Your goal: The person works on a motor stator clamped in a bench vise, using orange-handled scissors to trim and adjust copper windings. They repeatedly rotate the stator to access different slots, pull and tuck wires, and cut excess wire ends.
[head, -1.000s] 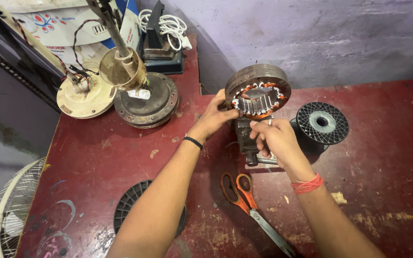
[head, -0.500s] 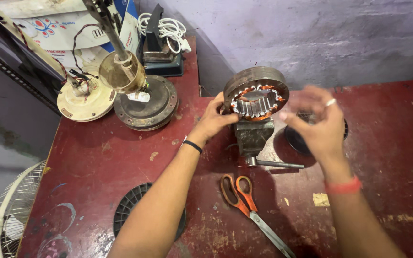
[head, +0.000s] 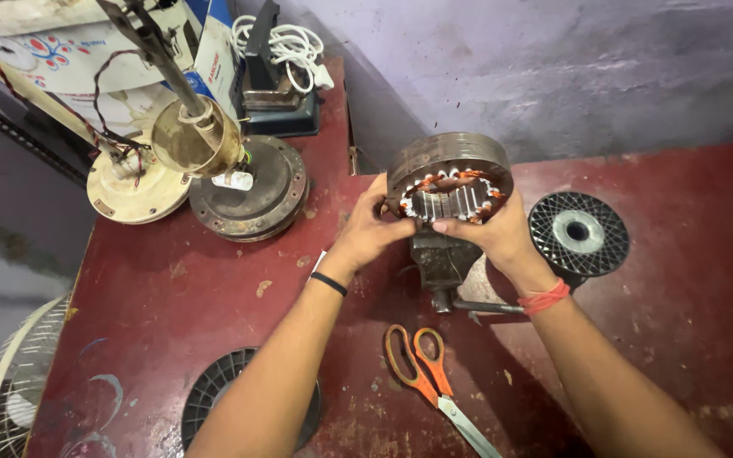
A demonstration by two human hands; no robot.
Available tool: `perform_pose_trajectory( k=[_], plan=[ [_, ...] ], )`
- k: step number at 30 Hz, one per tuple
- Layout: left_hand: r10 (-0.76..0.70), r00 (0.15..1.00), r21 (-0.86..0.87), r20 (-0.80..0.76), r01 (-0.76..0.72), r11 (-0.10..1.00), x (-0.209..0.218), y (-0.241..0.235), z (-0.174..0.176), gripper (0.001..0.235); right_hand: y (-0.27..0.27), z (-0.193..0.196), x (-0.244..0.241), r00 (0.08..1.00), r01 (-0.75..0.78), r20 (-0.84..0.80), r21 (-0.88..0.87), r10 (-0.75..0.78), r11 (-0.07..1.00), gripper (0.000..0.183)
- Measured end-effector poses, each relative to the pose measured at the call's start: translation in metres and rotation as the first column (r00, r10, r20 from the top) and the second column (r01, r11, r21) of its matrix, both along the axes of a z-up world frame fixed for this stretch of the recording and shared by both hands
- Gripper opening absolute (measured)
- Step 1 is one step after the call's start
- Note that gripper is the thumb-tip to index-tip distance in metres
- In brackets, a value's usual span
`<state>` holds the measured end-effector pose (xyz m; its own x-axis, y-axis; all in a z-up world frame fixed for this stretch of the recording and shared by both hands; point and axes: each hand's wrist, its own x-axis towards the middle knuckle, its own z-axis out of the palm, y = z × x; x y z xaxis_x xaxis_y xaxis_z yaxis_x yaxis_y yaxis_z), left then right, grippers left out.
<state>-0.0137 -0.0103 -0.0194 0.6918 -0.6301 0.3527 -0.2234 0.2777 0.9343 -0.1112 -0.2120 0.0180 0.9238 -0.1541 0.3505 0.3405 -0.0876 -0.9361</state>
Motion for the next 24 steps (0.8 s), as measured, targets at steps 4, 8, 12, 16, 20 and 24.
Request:
perform_pose_trajectory(
  k=[4, 8, 12, 16, 20, 24],
  plan=[
    [-0.088, 0.989, -0.129, -0.115, 0.073, 0.989, 0.000, -0.003, 0.001, 0.058, -0.002, -0.002, 0.004, 0.997, -0.026, -0.072, 0.075, 0.032, 0.997, 0.059],
    [0.015, 1.000, -0.072, -0.007, -0.016, 0.997, -0.002, -0.003, 0.002, 0.068, -0.012, -0.007, 0.010, 0.993, -0.073, -0.091, 0.001, 0.072, 0.997, 0.058],
    [-0.007, 0.996, -0.055, -0.086, 0.002, 0.999, -0.005, -0.001, 0.007, 0.073, -0.018, -0.014, 0.015, 0.994, -0.091, -0.060, -0.079, 0.086, 0.993, 0.057],
    [-0.037, 0.981, -0.048, -0.189, 0.029, 0.998, -0.007, -0.001, 0.013, 0.078, -0.020, -0.020, 0.016, 0.991, -0.123, -0.048, -0.016, 0.122, 0.992, 0.059],
    [0.011, 0.988, 0.031, -0.152, -0.006, 1.000, -0.007, -0.001, 0.017, 0.078, -0.019, -0.020, 0.016, 0.991, -0.118, -0.062, 0.017, 0.118, 0.993, 0.063],
    [0.047, 0.996, 0.073, -0.074, -0.042, 0.996, -0.006, -0.002, 0.019, 0.079, -0.020, -0.020, 0.017, 0.989, -0.124, -0.071, 0.042, 0.127, 0.991, 0.063]
  ],
)
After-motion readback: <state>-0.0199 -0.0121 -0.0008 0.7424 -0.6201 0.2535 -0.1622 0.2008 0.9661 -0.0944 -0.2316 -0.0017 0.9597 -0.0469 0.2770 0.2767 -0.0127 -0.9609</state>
